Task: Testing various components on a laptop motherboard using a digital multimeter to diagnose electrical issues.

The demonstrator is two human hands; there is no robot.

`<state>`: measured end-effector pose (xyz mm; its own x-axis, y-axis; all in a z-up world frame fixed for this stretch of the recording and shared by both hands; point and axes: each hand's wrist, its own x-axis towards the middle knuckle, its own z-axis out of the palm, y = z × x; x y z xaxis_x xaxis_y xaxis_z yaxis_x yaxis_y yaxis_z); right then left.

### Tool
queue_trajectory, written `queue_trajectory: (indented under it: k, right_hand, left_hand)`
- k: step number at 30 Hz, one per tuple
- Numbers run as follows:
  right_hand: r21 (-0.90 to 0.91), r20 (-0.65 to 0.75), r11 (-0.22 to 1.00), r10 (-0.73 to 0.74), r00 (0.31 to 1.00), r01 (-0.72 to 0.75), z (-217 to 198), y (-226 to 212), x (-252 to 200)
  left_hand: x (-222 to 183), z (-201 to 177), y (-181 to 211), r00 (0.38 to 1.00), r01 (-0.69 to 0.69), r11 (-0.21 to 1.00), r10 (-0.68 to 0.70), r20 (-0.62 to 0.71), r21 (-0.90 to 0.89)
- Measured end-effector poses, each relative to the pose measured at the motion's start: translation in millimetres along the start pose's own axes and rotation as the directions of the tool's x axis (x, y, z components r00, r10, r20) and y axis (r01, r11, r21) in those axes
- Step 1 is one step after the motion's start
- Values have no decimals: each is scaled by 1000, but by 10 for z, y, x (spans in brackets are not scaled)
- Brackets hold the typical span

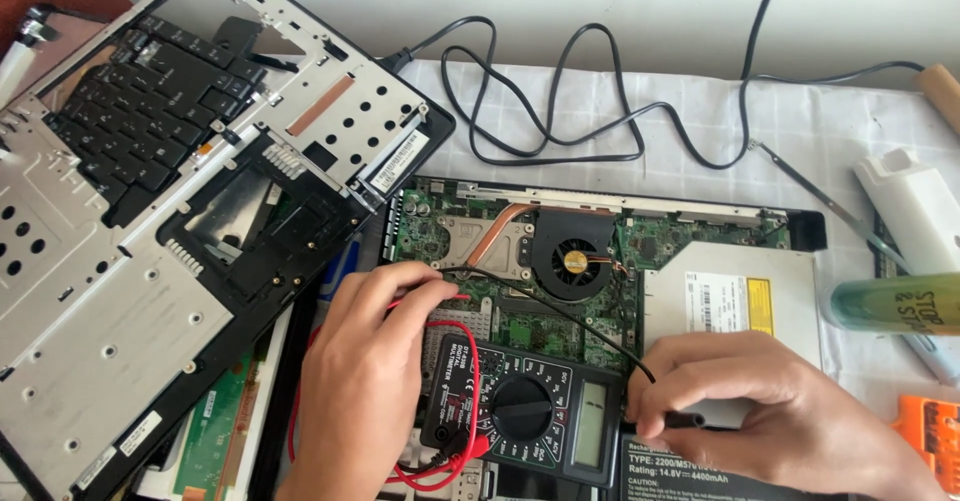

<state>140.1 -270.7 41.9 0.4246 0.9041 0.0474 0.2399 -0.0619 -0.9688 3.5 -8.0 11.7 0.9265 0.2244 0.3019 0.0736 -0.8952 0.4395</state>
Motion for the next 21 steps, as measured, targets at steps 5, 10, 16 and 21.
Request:
queue_trajectory:
  k: [5, 10, 16, 21]
  right_hand:
    - [-15, 41, 999, -34, 999, 34, -36, 36, -9]
    - [-30, 59, 999, -41, 997, 43, -44, 20, -11]
    - [-34, 57, 998, -51, 997, 53, -38, 10, -37]
    - [-48, 68, 996, -77, 995, 80, -26, -17, -25]
  left_hand:
    - [4, 2, 10, 1000, -11, 1000, 11, -17, 0]
    - [-3, 2, 8, 1000, -15, 1000, 15, -8, -2]
    - [-20, 17, 1, 999, -37, 999, 37, -21, 11]
    - [-30, 26, -7, 999, -32, 999, 32, -18, 11]
